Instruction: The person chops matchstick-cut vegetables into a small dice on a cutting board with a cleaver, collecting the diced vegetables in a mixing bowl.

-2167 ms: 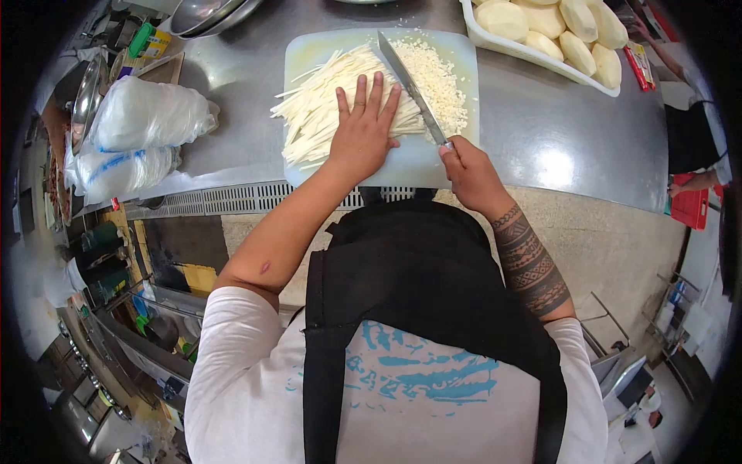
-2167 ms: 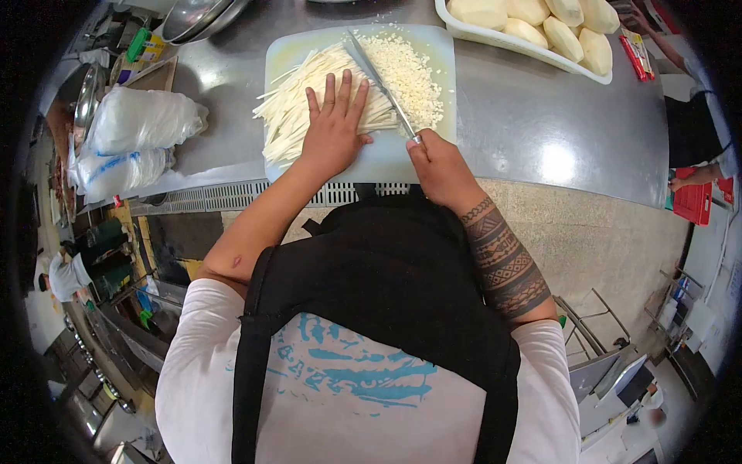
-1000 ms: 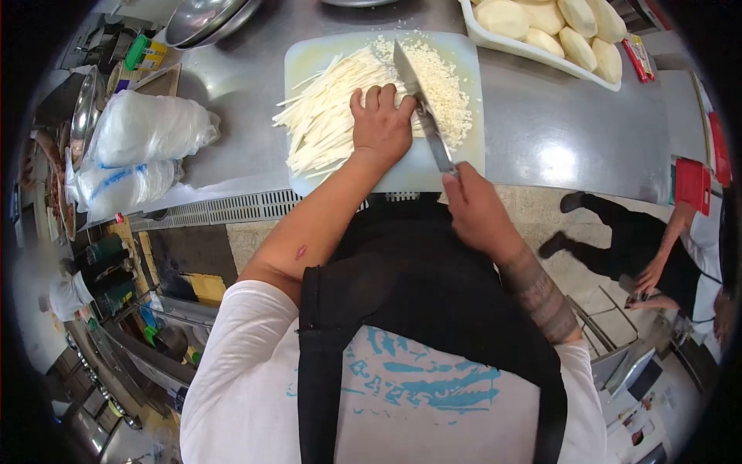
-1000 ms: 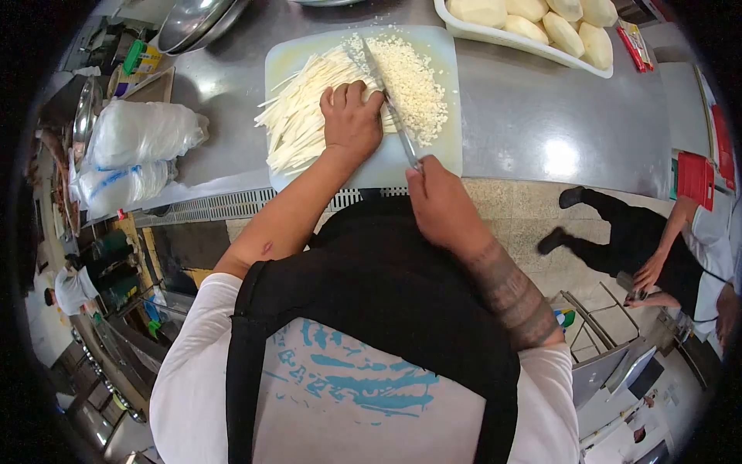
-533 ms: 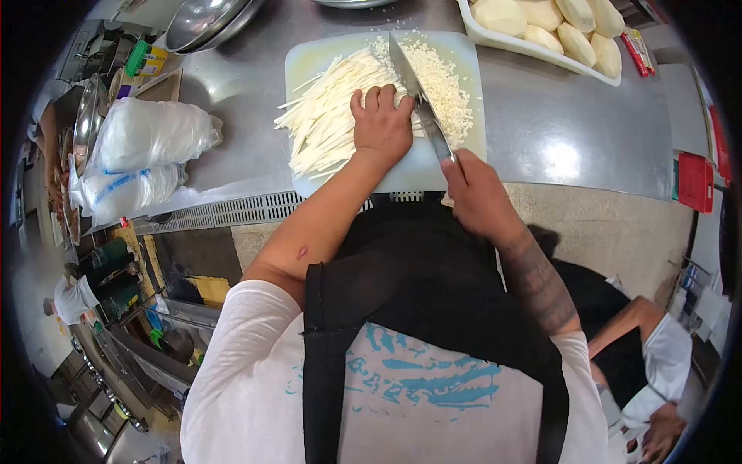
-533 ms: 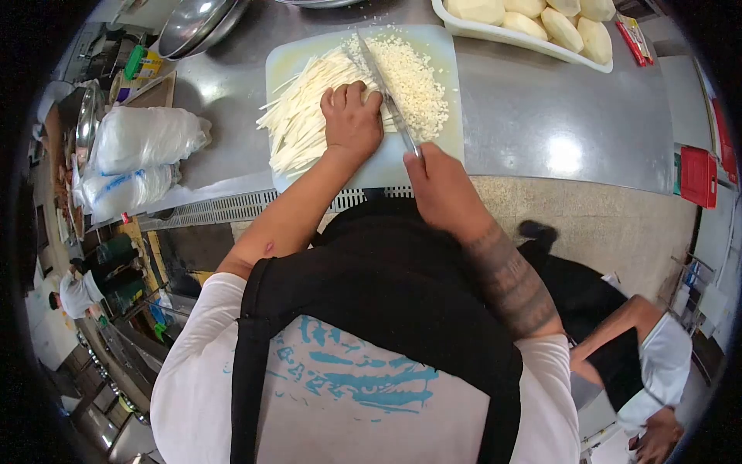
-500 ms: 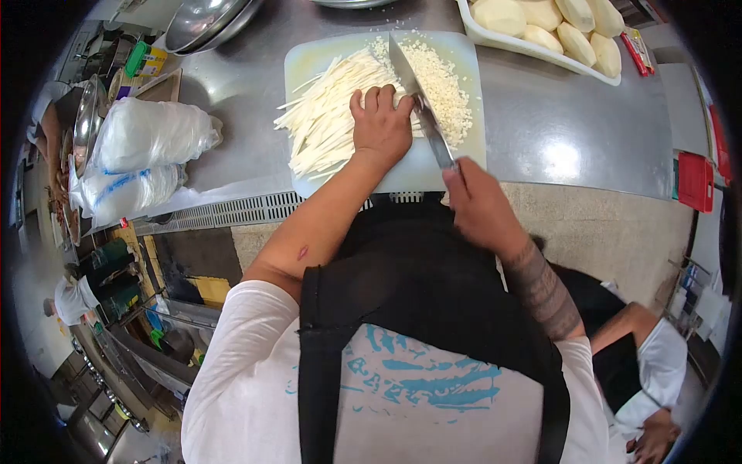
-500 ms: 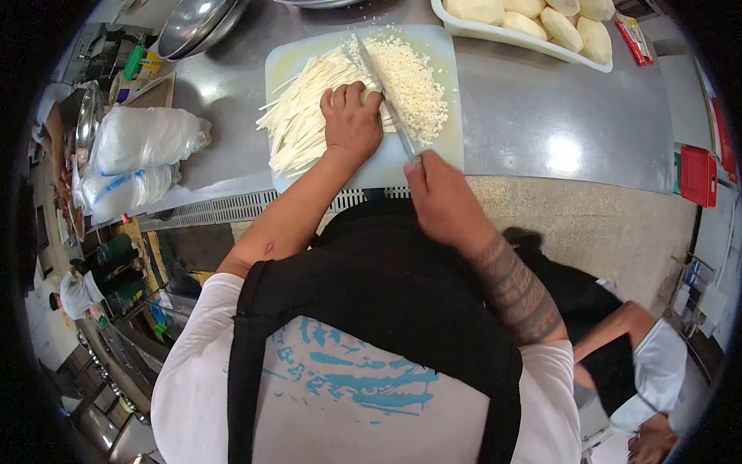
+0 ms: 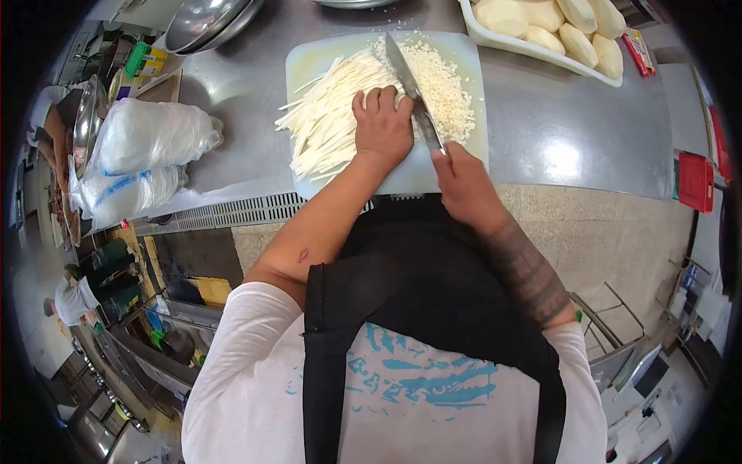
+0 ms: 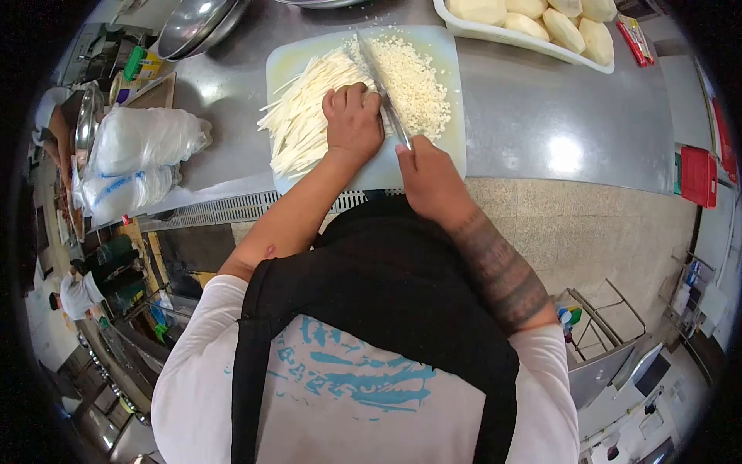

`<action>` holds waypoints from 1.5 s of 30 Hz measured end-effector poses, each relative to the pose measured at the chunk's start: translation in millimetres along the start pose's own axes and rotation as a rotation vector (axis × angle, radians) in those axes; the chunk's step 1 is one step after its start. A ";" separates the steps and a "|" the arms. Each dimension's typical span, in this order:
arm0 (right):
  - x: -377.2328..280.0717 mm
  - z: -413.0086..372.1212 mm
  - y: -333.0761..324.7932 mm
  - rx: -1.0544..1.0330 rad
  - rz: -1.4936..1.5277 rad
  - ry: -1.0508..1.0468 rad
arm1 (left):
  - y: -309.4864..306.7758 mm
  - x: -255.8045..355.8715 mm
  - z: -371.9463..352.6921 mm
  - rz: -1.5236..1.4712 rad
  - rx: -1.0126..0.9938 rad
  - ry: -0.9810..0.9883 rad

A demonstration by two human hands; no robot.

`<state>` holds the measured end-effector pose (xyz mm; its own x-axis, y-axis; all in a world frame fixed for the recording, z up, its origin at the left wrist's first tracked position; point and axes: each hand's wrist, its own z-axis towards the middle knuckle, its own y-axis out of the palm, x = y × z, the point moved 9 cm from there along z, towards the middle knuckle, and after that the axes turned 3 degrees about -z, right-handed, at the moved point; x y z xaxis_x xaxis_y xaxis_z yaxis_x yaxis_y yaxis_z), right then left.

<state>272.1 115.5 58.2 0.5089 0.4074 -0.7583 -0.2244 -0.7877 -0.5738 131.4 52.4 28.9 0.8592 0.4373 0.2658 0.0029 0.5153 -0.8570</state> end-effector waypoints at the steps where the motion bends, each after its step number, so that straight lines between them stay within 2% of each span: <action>1: -13.5 -13.9 -11.8 0.024 0.007 -0.024 | 1.0 0.3 -0.6 -0.006 -0.017 0.001; 4: -21.7 -38.1 -7.3 0.046 0.080 -0.072 | 1.6 -0.9 -1.3 -0.020 -0.013 0.000; 7: 5.7 0.8 20.1 0.089 -0.020 -0.053 | -0.4 0.6 -5.1 -0.021 -0.003 0.004; 9: 5.5 8.5 11.4 0.062 -0.038 -0.051 | -4.0 -2.7 0.4 -0.004 -0.002 0.009; 11: 10.0 4.1 6.1 0.035 -0.055 -0.031 | -18.1 -10.0 2.3 -0.284 0.110 -0.069; 12: 13.8 5.2 3.8 0.027 -0.060 -0.031 | -26.0 -10.2 10.0 -0.288 0.114 -0.062; 14: 15.4 3.7 5.9 0.013 -0.060 -0.022 | -47.4 -13.9 12.6 -0.128 0.118 -0.085; 16: 13.4 4.9 8.9 0.006 -0.007 -0.001 | -37.0 -23.2 10.9 -0.087 0.115 -0.073; 18: 18.3 3.3 13.5 -0.010 0.072 0.041 | -14.0 -19.5 9.4 0.045 -0.102 0.011; 20: 21.0 -0.8 13.1 -0.020 0.147 0.081 | -12.2 -18.6 12.4 0.045 -0.094 0.018; 22: -7.5 -23.9 -4.7 0.053 0.093 -0.010 | -11.4 -17.8 10.3 0.048 -0.094 0.014; 25: -32.9 -53.7 -10.9 0.047 0.072 0.010 | -10.5 -18.9 11.1 0.064 -0.081 0.025; 29: -5.4 -11.9 16.9 0.094 -0.078 0.023 | -8.8 -17.5 11.2 0.048 -0.122 0.019; 31: -17.0 -0.8 12.4 0.032 -0.066 0.012 | -7.9 -21.0 12.1 0.066 -0.132 0.014; 34: -46.7 -45.8 -3.2 0.045 0.012 -0.014 | -11.3 -18.7 11.3 0.058 -0.065 0.037; 37: -10.2 -11.9 24.6 0.052 -0.098 0.083 | -11.3 -16.7 5.9 0.022 -0.083 0.033; 41: -29.9 -21.6 6.1 0.035 -0.024 0.043 | -9.7 -20.2 8.4 0.043 -0.076 0.031; 45: -30.8 -37.7 14.5 0.067 0.089 0.047 | -9.5 -20.6 8.2 0.017 -0.053 0.030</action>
<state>284.5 74.2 85.0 0.5228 0.3138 -0.7926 -0.3245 -0.7865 -0.5255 109.4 44.5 35.2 0.8742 0.4231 0.2382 0.0143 0.4680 -0.8836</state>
